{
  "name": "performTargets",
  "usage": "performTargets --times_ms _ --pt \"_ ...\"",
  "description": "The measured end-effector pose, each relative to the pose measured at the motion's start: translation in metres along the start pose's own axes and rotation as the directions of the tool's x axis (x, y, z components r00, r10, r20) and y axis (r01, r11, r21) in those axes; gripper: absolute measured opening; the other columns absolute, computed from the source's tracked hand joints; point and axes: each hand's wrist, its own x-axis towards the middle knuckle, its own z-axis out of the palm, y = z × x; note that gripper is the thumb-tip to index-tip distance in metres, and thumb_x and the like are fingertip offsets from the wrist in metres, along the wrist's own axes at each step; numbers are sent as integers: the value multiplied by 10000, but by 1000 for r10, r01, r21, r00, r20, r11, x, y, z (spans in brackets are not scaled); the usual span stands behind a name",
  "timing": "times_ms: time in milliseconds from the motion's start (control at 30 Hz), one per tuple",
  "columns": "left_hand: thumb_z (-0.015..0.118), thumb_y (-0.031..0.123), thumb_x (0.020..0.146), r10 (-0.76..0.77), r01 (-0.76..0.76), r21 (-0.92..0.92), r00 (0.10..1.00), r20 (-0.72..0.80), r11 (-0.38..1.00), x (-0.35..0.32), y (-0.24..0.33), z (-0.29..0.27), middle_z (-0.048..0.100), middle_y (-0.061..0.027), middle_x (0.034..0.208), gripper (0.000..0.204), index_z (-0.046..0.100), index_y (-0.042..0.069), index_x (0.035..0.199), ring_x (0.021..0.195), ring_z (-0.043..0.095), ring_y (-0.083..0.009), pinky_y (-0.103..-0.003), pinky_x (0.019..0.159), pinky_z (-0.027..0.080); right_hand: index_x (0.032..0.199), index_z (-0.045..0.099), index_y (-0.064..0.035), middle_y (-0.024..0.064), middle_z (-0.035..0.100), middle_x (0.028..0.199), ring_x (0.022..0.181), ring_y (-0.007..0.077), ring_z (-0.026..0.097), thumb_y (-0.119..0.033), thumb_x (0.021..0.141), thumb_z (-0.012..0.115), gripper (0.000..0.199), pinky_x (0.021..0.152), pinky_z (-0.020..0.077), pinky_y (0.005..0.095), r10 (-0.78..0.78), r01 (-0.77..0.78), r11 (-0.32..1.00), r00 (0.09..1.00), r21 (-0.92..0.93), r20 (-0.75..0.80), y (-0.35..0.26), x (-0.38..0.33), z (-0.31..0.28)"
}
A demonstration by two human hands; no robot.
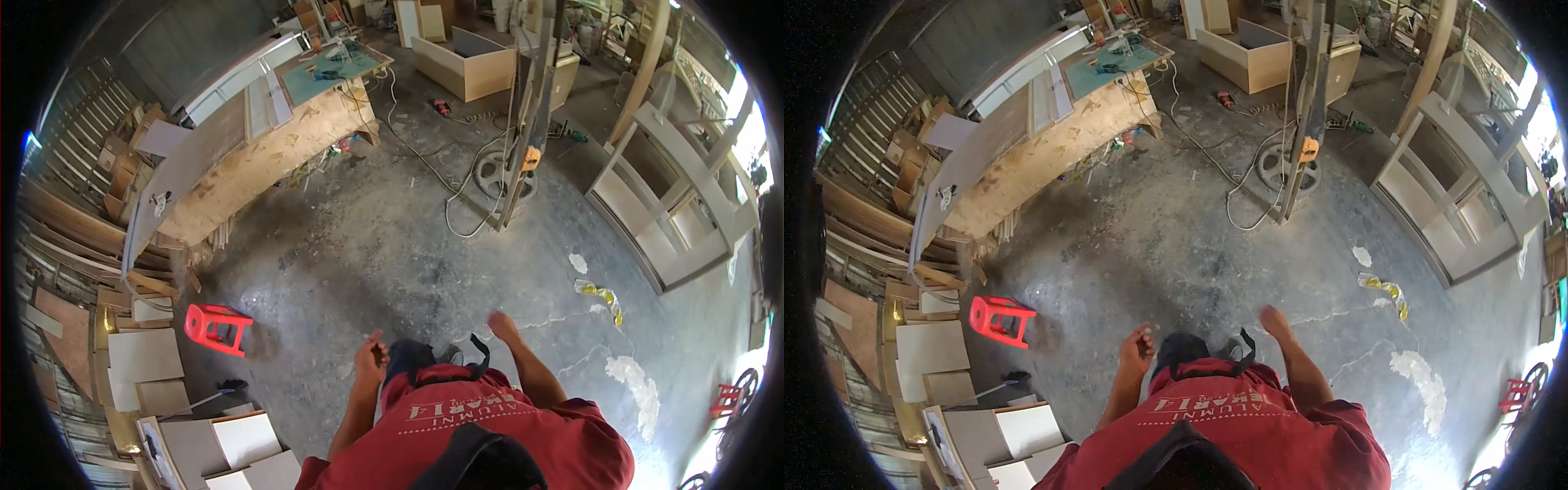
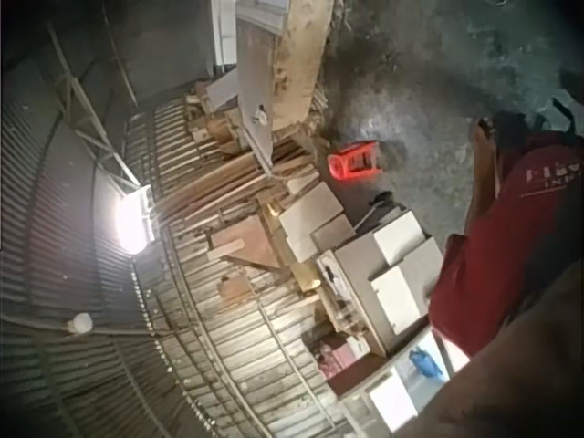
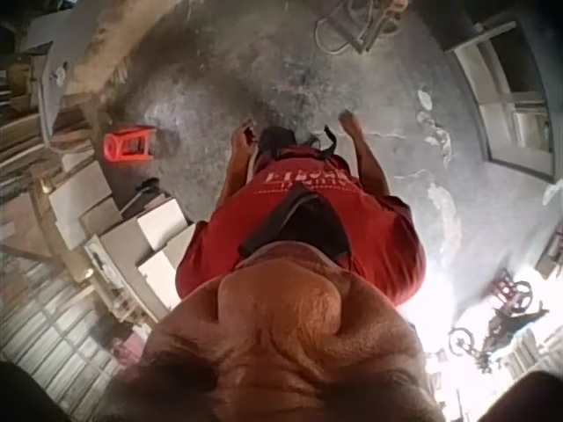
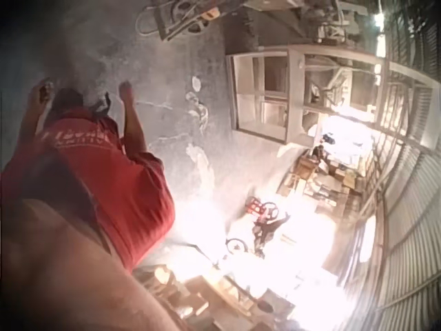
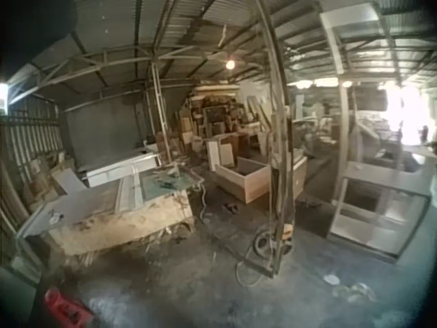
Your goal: The person collects screws from a storage box, carries them to a wooden frame, and drives the screws into the frame using an electric drill.
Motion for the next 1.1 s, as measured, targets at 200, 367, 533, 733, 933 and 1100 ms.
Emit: performTargets --times_ms 200,367,533,733,933,1100 --pt "512 176 904 -81 92 -74 988 135 993 136 85 74 396 33 602 306 548 44 1178 478 338 -86 -239 375 258 881 620 -57 135 649 739 679 319 643 -176 838 666 135 622 509 387 23 53 857 990 512 -141 -192 315 -225" --pt "549 226 909 -94 94 18 936 340 995 259 191 201 328 54 576 291 605 32 1118 464 300 -55 -223 407 224 936 607 -7 77 689 754 718 130 677 -81 842 656 130 663 531 293 52 2 718 997 696 -56 -203 471 -250" --pt "570 260 934 -130 -34 366 901 414 930 328 297 363 303 80 590 306 628 47 1147 480 283 -36 -215 426 216 950 602 9 87 697 821 779 149 687 -72 876 657 123 680 530 286 183 -31 462 981 887 -61 -177 598 -285" --pt "558 240 952 -178 -142 541 850 496 829 413 370 517 334 92 604 289 630 39 1147 503 294 -22 -210 463 231 956 603 8 70 696 903 812 108 644 -23 906 637 68 703 513 252 284 -16 309 956 951 -77 -113 735 -312" --pt "545 228 957 -212 -123 507 805 553 853 542 402 645 345 88 600 297 609 17 1155 506 302 -30 -210 463 234 933 609 11 79 696 970 837 111 631 -2 899 640 48 731 513 252 246 47 169 965 984 -88 -22 882 -317" --pt "534 228 959 -164 -123 492 850 500 862 645 439 745 346 80 594 279 608 9 1116 502 316 -42 -218 452 237 978 614 14 95 699 978 799 107 621 -25 873 668 124 723 514 285 127 55 452 984 891 -125 52 1012 -346"
